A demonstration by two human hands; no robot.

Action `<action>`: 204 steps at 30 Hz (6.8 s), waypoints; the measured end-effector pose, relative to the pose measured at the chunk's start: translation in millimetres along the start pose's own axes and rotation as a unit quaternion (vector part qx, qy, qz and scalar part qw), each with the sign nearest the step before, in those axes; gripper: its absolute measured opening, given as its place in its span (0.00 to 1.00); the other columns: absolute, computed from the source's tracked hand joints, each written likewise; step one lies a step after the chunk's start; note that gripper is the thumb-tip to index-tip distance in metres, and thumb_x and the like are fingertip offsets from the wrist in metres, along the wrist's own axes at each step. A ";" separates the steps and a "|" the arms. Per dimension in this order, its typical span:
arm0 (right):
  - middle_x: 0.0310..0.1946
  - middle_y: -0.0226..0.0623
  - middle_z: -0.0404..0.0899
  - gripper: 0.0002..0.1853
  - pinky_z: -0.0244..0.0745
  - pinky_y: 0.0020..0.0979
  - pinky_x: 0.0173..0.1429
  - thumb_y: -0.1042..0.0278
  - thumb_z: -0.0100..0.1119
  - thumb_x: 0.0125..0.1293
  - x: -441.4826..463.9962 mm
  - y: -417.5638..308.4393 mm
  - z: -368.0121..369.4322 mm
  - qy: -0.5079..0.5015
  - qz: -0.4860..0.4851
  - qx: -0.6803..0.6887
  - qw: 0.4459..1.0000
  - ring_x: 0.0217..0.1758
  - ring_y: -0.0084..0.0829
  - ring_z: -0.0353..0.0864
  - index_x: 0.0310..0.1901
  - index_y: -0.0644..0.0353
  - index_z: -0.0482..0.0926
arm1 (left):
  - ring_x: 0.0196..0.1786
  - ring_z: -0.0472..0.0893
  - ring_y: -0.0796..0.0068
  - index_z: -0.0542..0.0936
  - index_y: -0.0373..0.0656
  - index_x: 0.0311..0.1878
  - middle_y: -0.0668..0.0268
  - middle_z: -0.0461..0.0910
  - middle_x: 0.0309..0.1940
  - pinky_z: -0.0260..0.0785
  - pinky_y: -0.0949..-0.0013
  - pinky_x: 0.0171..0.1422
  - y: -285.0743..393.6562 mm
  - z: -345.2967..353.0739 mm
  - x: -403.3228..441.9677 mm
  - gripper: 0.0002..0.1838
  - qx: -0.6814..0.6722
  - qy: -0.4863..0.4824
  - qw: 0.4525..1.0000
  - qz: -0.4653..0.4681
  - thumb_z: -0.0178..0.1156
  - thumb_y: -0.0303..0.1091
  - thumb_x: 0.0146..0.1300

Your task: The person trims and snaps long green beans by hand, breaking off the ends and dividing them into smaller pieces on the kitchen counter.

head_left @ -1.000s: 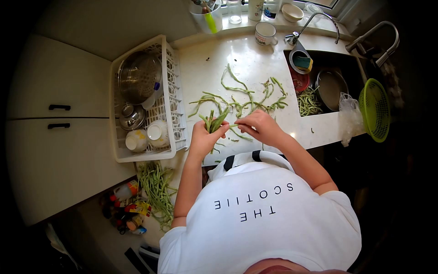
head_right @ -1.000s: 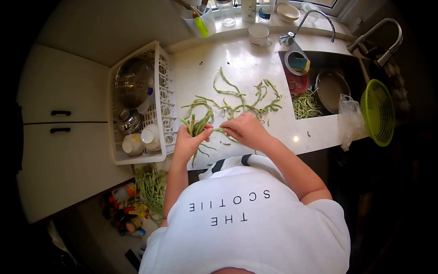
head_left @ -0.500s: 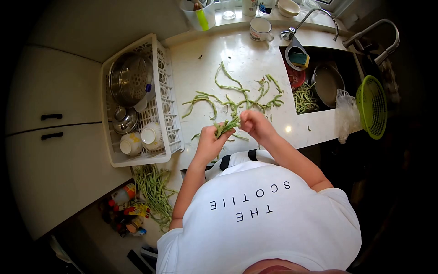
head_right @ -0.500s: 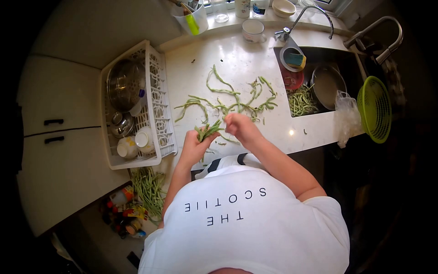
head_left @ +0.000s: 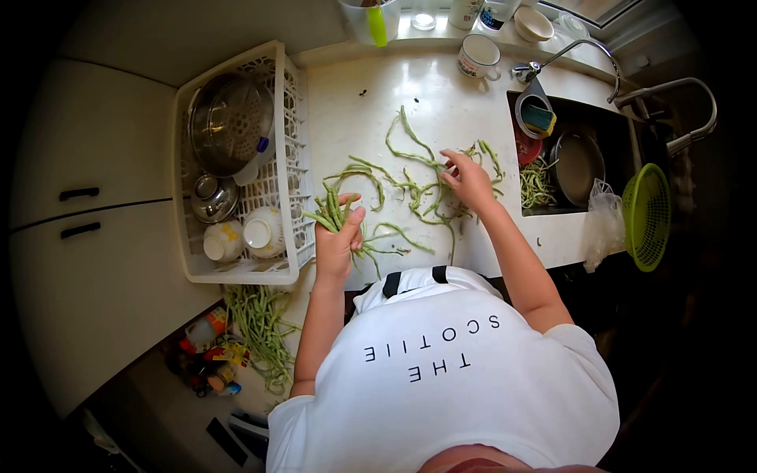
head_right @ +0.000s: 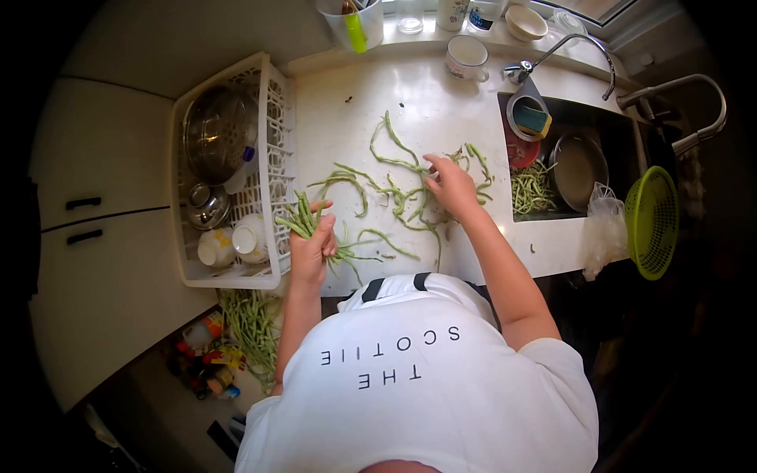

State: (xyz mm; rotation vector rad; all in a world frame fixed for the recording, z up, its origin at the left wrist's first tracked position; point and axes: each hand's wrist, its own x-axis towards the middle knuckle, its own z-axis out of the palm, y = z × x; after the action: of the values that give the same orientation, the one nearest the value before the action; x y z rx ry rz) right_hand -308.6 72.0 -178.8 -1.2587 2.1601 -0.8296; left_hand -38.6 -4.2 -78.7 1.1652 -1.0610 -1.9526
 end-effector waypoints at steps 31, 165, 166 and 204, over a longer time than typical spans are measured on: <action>0.22 0.30 0.71 0.13 0.68 0.25 0.35 0.65 0.50 0.74 -87.9 -105.5 -55.3 -0.182 -0.118 0.287 0.933 0.26 0.21 0.67 0.52 0.60 0.81 | 0.19 0.64 0.86 0.77 0.34 0.51 0.69 0.74 0.27 0.56 0.79 0.23 43.9 25.5 -27.9 0.14 -0.085 -0.003 0.984 0.156 0.56 0.37 0.73; 0.29 0.37 0.82 0.07 0.69 0.33 0.44 0.68 0.62 0.66 -98.1 -140.5 -54.1 -0.026 -0.202 0.282 0.938 0.34 0.34 0.77 0.38 0.63 0.83 | 0.24 0.67 0.88 0.66 0.39 0.68 0.53 0.80 0.52 0.61 0.83 0.25 35.2 46.7 -42.0 0.25 -0.091 -0.139 0.979 0.118 0.50 0.45 0.76; 0.29 0.37 0.82 0.06 0.69 0.32 0.43 0.68 0.63 0.65 -98.7 -140.6 -54.5 0.001 -0.197 0.272 0.942 0.34 0.33 0.77 0.37 0.62 0.83 | 0.27 0.68 0.88 0.65 0.40 0.69 0.54 0.78 0.56 0.61 0.83 0.26 34.5 44.3 -40.9 0.26 -0.123 -0.142 0.976 0.109 0.46 0.48 0.77; 0.35 0.35 0.74 0.07 0.76 0.37 0.39 0.72 0.63 0.60 -59.7 2.6 15.7 0.075 -0.148 -0.115 0.979 0.37 0.38 0.79 0.40 0.50 0.84 | 0.20 0.56 0.86 0.73 0.43 0.52 0.78 0.54 0.18 0.58 0.76 0.32 26.9 -2.4 -26.0 0.11 -0.208 -0.019 0.975 0.076 0.51 0.40 0.76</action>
State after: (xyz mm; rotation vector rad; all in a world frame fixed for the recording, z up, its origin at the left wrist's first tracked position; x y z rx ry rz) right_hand -272.9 122.0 -184.6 -1.7165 2.2697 -0.8320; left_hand -22.8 3.2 -45.5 0.7965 -0.6886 -1.9564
